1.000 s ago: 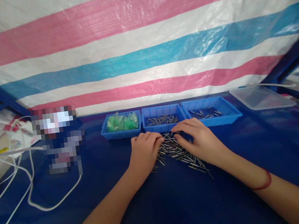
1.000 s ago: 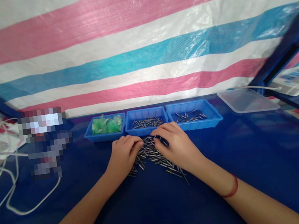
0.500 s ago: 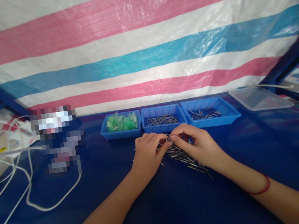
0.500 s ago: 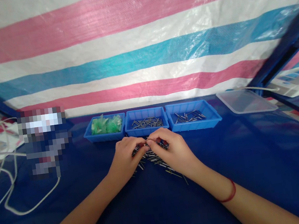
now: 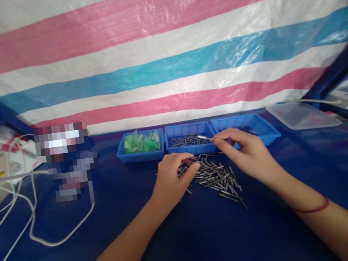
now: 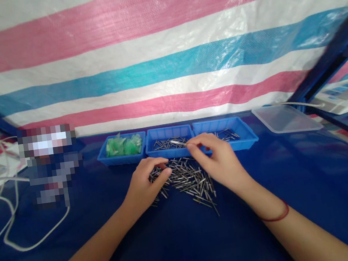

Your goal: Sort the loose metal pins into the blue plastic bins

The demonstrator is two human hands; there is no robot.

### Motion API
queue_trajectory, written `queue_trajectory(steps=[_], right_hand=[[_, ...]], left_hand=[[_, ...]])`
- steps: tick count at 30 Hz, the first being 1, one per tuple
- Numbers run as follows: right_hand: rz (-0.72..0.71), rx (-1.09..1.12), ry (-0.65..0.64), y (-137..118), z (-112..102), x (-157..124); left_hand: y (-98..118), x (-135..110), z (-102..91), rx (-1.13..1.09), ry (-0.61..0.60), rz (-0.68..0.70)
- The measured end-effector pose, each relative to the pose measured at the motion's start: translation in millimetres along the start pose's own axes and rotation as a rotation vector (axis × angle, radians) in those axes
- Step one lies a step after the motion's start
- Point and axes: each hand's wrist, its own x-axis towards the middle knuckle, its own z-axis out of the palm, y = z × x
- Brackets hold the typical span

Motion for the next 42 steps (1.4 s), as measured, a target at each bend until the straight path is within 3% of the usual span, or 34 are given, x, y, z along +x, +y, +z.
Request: queue_trajectory(steps=[3, 5, 11, 17, 26, 33, 42], right_hand=[[0.096, -0.232, 0.188, 22.2, -16.4, 9.3], [0.115, -0.406, 0.227, 35.0, -21.4, 13.4], [0.093, -0.662, 0.134, 46.3, -13.7, 13.2], [0.075, -0.591, 0.137, 28.2, -10.5, 8.1], [-0.185, -0.387, -0.014, 4.6, 14.3, -7.2], [-0.387, -0.267, -0.27, 1.8, 23.4, -12.8], [-0.388, -0.286, -0.34, -2.0, 29.4, -15.9]], left_hand=[[-1.4, -1.3, 1.8, 0.088, -0.067, 0.017], [-2.8, -2.4, 3.5, 0.153, -0.127, 0.02], [-4.0, -5.6, 7.5, 0.278, -0.226, 0.049], [-5.0, -7.1, 8.3, 0.332, -0.261, 0.109], [-9.5, -4.3, 9.8, 0.46, -0.259, 0.136], [-9.9, -5.1, 8.4, 0.548, -0.205, 0.203], [-12.5, -2.5, -2.1, 0.592, -0.397, 0.3]])
